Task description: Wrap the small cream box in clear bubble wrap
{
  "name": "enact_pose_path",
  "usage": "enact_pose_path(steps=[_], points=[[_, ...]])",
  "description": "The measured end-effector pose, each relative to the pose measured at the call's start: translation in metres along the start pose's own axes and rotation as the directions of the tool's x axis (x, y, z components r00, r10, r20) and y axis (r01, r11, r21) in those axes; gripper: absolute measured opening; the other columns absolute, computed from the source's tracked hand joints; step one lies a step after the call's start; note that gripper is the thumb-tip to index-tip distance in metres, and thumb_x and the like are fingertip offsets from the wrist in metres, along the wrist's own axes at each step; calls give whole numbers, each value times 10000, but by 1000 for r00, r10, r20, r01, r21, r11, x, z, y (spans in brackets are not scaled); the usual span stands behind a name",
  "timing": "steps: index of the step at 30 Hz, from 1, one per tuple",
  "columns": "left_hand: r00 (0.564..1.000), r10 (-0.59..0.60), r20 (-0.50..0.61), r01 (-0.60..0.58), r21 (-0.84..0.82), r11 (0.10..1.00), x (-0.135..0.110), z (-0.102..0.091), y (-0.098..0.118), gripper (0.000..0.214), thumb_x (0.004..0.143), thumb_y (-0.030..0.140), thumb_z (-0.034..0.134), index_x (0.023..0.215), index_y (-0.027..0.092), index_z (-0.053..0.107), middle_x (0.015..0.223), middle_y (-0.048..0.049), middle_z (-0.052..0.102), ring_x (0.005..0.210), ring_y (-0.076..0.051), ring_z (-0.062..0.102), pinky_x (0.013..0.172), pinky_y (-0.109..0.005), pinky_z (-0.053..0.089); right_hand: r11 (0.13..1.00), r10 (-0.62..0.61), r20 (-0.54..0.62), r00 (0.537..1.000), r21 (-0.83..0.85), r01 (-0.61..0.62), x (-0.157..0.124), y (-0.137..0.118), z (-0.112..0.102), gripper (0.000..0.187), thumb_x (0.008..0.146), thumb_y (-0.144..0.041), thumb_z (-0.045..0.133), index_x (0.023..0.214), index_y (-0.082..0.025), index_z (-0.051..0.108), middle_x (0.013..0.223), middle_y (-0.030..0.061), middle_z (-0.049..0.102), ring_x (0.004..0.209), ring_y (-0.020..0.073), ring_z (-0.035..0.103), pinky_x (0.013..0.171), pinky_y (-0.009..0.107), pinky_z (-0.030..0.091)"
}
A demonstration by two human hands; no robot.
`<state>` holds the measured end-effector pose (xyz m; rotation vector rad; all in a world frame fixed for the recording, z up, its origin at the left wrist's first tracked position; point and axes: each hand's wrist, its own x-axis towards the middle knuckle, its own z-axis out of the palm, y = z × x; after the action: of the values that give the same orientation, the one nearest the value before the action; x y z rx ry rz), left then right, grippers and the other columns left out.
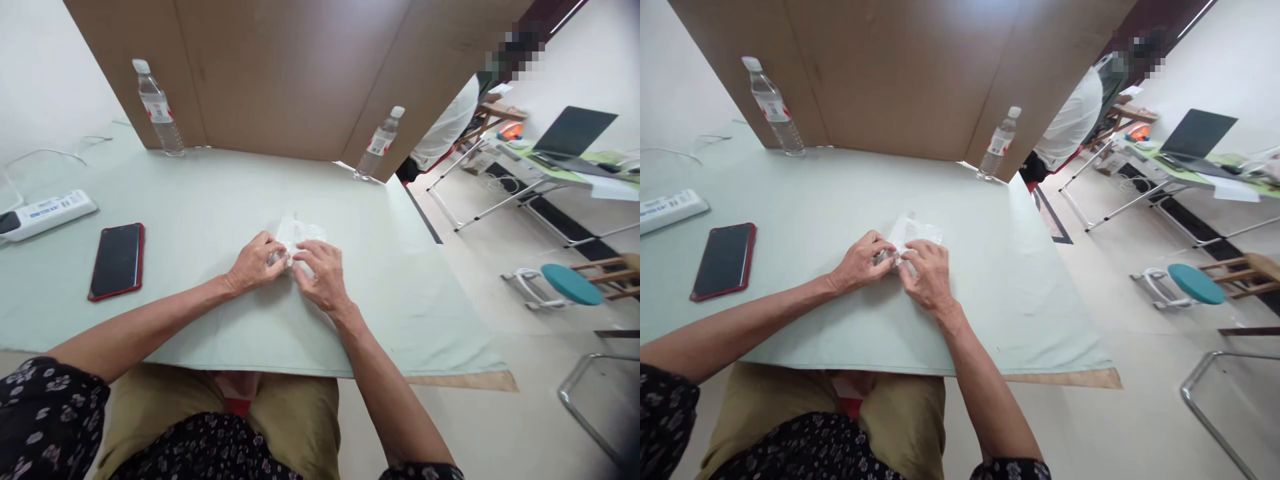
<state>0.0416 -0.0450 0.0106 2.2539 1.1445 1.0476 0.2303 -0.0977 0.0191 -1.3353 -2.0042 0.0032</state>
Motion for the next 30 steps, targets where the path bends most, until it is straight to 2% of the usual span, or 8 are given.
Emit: enact_pose_path(steps=[3, 6, 8, 11, 15, 22, 27, 30], points=[[987, 158, -19, -157, 76, 985, -5, 7, -7, 213, 890, 284, 557, 953, 157, 715, 983, -95, 629, 819, -168, 606, 740, -293, 527, 955, 296, -104, 949, 62, -291, -15, 14, -19, 203, 884, -341, 589, 1011, -217, 689, 1188, 107, 724, 1085, 268, 656, 957, 454, 466], [982, 185, 27, -187, 138, 973, -4, 7, -7, 205, 900, 267, 543, 963, 154, 702, 992, -93, 609, 791, -162, 592, 703, -283, 517, 767, 612, 90, 786, 174, -618, -29, 24, -36, 488, 859, -484, 612, 1233, -170, 621, 1103, 121, 726, 839, 223, 693, 779, 396, 550], [981, 186, 56, -193, 171, 966, -3, 7, -4, 201, 882, 251, 541, 958, 154, 700, 986, -90, 596, 764, -159, 575, 684, -284, 507, 633, 702, 252, 666, 209, -746, -33, 24, -41, 653, 856, -545, 608, 1360, -136, 538, 1040, 114, 727, 748, 198, 692, 654, 334, 553], [982, 175, 68, -184, 174, 967, -3, 11, -1, 221, 862, 242, 537, 974, 154, 705, 980, -85, 590, 702, -146, 550, 656, -283, 495, 523, 727, 353, 589, 271, -808, -27, 19, -37, 802, 868, -578, 597, 1497, -126, 393, 1037, 112, 711, 645, 162, 674, 478, 257, 488], [986, 162, 45, -166, 142, 976, -2, 16, -2, 233, 852, 240, 538, 982, 164, 716, 1093, -107, 638, 750, -158, 602, 690, -292, 506, 523, 739, 314, 596, 291, -802, -12, 21, -15, 869, 830, -547, 668, 1524, -128, 354, 999, 103, 697, 548, 152, 625, 438, 274, 461], [970, 217, 110, -234, 175, 956, 1, 12, -5, 249, 853, 247, 561, 1018, 196, 740, 1044, -93, 720, 911, -234, 619, 832, -361, 501, 712, 639, 89, 764, 305, -632, -6, 28, 18, 749, 782, -369, 683, 1444, -135, 422, 796, 10, 661, 673, 189, 590, 655, 333, 504], [961, 254, 112, -272, 192, 943, 0, 13, -5, 267, 854, 231, 553, 1027, 177, 749, 1044, -107, 712, 903, -245, 591, 812, -372, 508, 689, 643, 68, 763, 384, -615, 2, 15, 18, 758, 786, -365, 630, 1460, -111, 397, 635, -94, 459, 588, 148, 491, 632, 303, 470], [966, 231, 119, -248, 156, 956, 1, 15, -5, 255, 868, 224, 535, 1016, 181, 738, 1028, -106, 691, 936, -239, 598, 814, -351, 517, 675, 639, 78, 765, 420, -606, 12, 7, 19, 770, 781, -370, 634, 1461, -88, 407, 642, -86, 494, 617, 150, 518, 656, 308, 488]])
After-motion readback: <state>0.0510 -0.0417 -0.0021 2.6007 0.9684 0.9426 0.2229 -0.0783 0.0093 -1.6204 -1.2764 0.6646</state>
